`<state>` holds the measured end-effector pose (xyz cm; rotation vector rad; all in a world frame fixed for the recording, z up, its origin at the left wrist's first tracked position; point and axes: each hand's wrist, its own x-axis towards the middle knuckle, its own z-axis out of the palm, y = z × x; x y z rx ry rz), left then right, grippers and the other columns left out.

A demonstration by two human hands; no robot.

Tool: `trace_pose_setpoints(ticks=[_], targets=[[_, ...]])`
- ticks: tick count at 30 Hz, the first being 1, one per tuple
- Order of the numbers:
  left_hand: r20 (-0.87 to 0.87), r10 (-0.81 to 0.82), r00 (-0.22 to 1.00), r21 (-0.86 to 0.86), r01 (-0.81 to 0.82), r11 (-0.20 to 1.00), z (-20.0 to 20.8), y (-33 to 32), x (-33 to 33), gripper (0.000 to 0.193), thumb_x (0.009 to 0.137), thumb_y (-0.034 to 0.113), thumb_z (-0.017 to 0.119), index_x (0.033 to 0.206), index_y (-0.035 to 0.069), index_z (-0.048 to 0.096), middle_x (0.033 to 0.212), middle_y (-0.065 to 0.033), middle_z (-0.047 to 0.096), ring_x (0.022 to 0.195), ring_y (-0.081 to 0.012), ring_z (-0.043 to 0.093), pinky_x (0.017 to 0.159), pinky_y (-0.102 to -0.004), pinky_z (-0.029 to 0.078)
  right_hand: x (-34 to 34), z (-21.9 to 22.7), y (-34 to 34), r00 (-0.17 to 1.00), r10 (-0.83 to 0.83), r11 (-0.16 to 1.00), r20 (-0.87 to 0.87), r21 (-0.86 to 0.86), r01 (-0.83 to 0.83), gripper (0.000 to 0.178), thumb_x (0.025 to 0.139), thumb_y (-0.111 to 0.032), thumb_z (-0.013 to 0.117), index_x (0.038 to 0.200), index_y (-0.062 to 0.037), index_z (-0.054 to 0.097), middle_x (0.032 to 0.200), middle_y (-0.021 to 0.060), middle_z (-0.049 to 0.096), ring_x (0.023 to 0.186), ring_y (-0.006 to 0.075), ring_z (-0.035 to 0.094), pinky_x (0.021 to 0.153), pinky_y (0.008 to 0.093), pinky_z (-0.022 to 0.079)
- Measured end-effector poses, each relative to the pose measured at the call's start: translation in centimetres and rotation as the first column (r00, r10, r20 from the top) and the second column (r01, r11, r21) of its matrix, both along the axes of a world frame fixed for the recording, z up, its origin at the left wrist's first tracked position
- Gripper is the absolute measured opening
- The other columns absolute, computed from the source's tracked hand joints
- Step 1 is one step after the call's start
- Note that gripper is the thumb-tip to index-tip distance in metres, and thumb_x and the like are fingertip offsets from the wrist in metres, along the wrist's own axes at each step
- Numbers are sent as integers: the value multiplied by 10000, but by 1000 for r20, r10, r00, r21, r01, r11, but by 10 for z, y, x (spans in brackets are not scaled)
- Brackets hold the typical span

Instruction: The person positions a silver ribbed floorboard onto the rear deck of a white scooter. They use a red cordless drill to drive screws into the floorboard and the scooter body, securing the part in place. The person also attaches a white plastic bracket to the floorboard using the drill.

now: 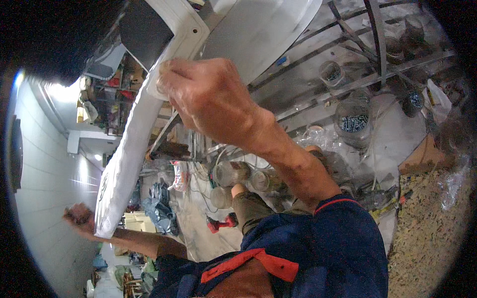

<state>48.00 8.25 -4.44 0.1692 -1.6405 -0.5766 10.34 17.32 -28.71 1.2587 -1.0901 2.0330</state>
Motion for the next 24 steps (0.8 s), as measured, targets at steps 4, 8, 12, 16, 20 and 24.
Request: trace_pose_setpoints(ticks=[4,8,12,16,20,24], targets=[[237,-283,930,-273,343,899,-23,86,-27,293,995,229,522,734,110,460,641,25,307,617,-149,317,654,-355,325,-1,8,6,998,-51,997,-49,48,53,184,780,42,743,952,3,693,1010,129,726,847,278,727,713,335,599],[505,-156,849,-85,229,970,-135,104,-104,123,969,134,535,1041,34,534,867,-59,546,687,-144,509,687,-288,430,3,13,8,997,-72,997,-33,24,72,162,787,40,741,942,12,703,1004,129,727,815,252,726,715,330,597],[610,82,788,-33,-78,996,-179,87,-192,410,951,28,562,1357,-28,575,1088,-150,726,750,-136,668,670,-250,519,2,10,13,1000,17,995,-8,98,-16,167,786,35,747,948,21,712,967,131,733,809,227,725,715,322,593],[466,138,874,-220,-37,975,-180,67,-237,436,987,56,535,1414,-27,506,1136,-228,709,854,-193,727,722,-284,550,4,9,6,995,-85,996,-43,25,86,173,790,23,746,962,21,730,946,129,737,809,224,724,694,312,582],[492,147,858,-242,-27,970,-188,56,-246,425,1005,67,509,1418,-31,491,1051,-275,707,868,-289,752,694,-385,570,1,11,0,981,-163,987,-105,-7,163,179,799,17,737,979,17,743,944,131,736,810,230,722,685,306,577],[401,186,897,-332,-47,942,-194,43,-256,405,1008,69,497,1409,6,492,973,-255,715,809,-303,753,659,-397,573,0,12,4,974,-185,979,-130,61,194,170,813,24,722,982,20,740,941,132,731,822,236,719,705,312,579]])
